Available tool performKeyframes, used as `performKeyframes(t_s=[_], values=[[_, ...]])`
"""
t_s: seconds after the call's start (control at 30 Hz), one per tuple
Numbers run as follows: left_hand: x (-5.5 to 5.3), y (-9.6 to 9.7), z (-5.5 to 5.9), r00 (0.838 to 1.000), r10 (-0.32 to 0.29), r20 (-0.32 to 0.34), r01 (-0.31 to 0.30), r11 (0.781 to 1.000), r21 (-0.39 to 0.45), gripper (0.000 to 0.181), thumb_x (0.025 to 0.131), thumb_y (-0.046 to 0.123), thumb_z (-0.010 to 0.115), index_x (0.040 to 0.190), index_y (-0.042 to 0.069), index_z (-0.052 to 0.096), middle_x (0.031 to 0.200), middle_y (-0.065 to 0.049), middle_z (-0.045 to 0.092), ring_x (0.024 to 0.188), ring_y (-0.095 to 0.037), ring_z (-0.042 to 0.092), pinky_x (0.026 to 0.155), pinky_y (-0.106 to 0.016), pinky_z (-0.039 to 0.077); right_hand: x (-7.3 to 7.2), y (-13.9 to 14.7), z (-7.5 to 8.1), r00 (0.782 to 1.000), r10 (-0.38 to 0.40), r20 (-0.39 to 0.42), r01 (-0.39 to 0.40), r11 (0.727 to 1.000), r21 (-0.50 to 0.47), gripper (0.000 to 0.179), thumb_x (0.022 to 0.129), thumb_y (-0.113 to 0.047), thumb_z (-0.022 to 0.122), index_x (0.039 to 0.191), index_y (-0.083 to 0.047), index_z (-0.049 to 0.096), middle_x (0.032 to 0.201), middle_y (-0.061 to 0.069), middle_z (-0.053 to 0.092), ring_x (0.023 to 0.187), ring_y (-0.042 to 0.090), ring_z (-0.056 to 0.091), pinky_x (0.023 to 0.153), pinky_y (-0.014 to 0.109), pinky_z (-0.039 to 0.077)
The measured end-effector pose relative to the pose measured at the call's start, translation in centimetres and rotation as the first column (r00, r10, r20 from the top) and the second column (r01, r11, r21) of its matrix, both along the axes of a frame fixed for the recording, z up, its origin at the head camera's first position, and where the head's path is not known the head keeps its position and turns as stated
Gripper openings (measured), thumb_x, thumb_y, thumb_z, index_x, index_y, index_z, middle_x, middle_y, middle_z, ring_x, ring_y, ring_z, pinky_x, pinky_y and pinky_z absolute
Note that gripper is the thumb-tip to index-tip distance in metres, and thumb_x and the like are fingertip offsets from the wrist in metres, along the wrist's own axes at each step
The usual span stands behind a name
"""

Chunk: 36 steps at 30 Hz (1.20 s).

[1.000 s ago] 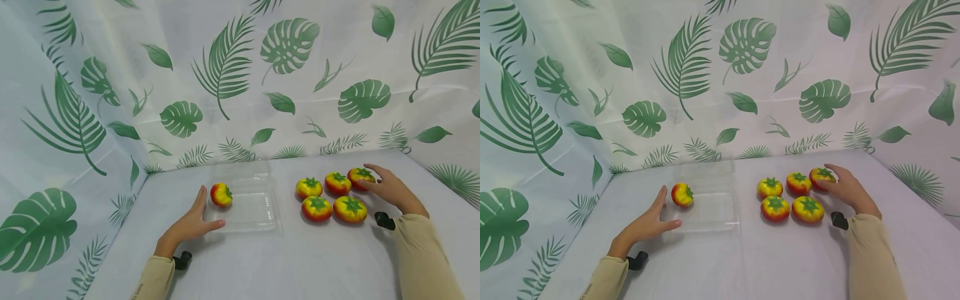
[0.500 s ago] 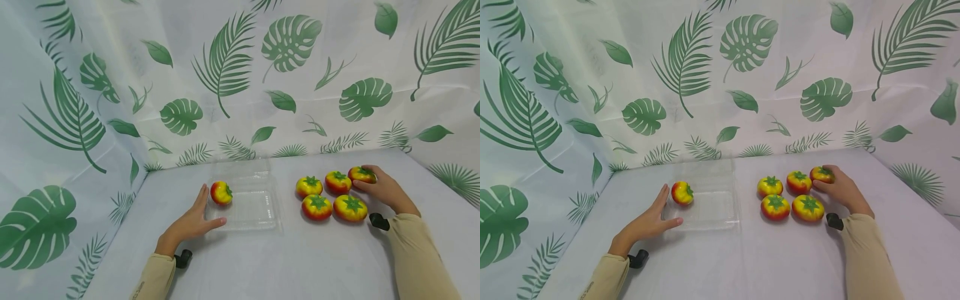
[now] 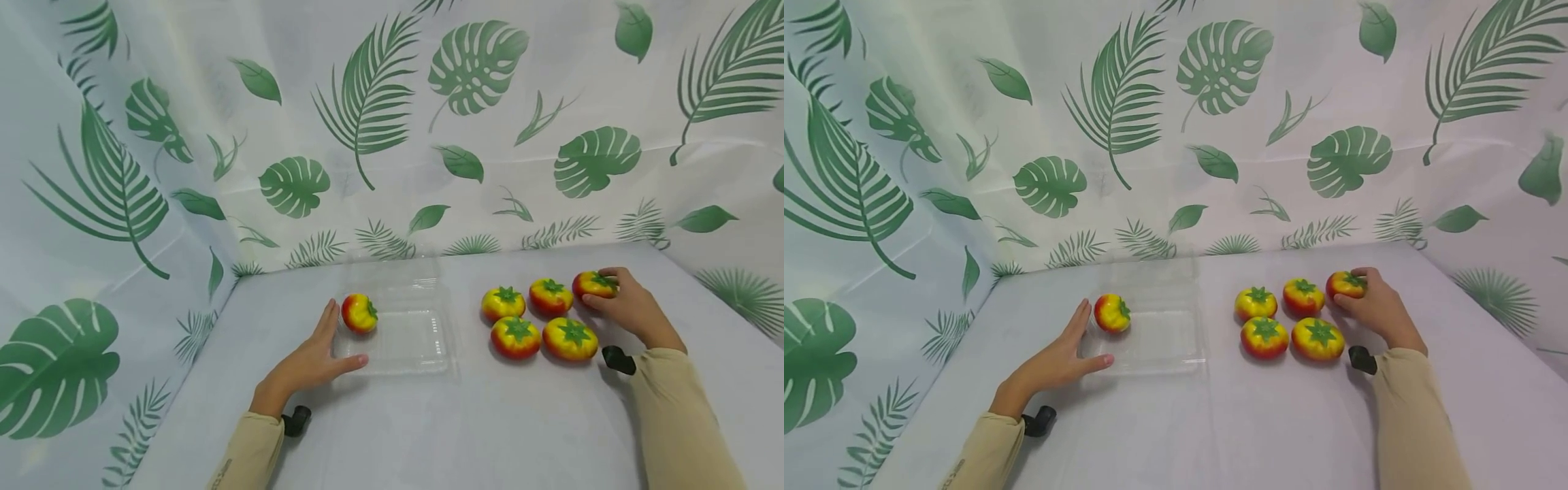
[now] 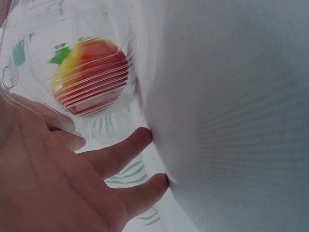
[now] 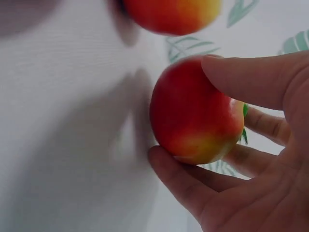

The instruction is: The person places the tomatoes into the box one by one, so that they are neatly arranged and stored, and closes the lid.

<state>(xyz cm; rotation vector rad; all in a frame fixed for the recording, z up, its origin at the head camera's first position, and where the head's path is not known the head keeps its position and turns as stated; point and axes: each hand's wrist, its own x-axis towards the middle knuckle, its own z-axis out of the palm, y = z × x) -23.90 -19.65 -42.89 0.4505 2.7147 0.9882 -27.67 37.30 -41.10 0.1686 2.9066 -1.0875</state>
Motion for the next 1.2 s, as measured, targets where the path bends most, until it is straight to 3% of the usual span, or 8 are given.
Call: performKeyframes(t_s=[0.33,0.7,1.0,1.2], values=[[-0.2,0.2,-0.1,1.0,0.009,0.006,-0.009,1.0,-0.003,0.125,0.093,0.064,0.074,0.172,0.008,-0.005,0.179,-0.008,-0.013,0.164,-0.033,0.005,0.126,-0.061,0.02,0.5,-0.3,2.4,0.997,0.007,-0.071,-0.006,1.0,0.02,0.091,0.108,-0.036,0.062,0.166,0.008,0.006,0.154,0.049,0.021,0.132,0.069,0.027,0.101,0.085,0.036],[-0.1,0.2,0.0,1.0,0.012,0.0,-0.012,1.0,-0.011,0.125,0.093,0.062,0.074,0.171,0.006,-0.005,0.178,-0.009,-0.014,0.164,-0.034,0.003,0.126,-0.061,0.019,1.0,-2.0,5.1,0.988,0.088,-0.128,-0.078,0.994,0.079,0.083,0.111,-0.031,0.059,0.168,0.003,0.01,0.155,0.05,0.019,0.135,0.068,0.024,0.103,0.085,0.034],[-0.1,-0.1,-0.3,1.0,0.009,-0.011,-0.009,1.0,-0.003,0.125,0.093,0.063,0.074,0.171,0.006,-0.005,0.179,-0.01,-0.014,0.164,-0.034,0.002,0.127,-0.061,0.019,0.5,-5.6,6.8,0.963,0.178,-0.203,-0.165,0.983,0.079,0.077,0.106,-0.023,0.068,0.164,0.006,0.026,0.152,0.045,0.029,0.136,0.065,0.031,0.103,0.08,0.041],[-0.1,0.0,-0.1,1.0,0.002,-0.013,-0.002,1.0,-0.003,0.126,0.092,0.066,0.074,0.172,0.008,-0.005,0.179,-0.008,-0.014,0.164,-0.032,0.003,0.127,-0.06,0.019,0.4,-7.3,7.5,0.945,0.212,-0.249,-0.201,0.977,0.069,0.08,0.106,-0.026,0.069,0.163,0.007,0.024,0.153,0.041,0.034,0.136,0.062,0.037,0.106,0.079,0.039]])
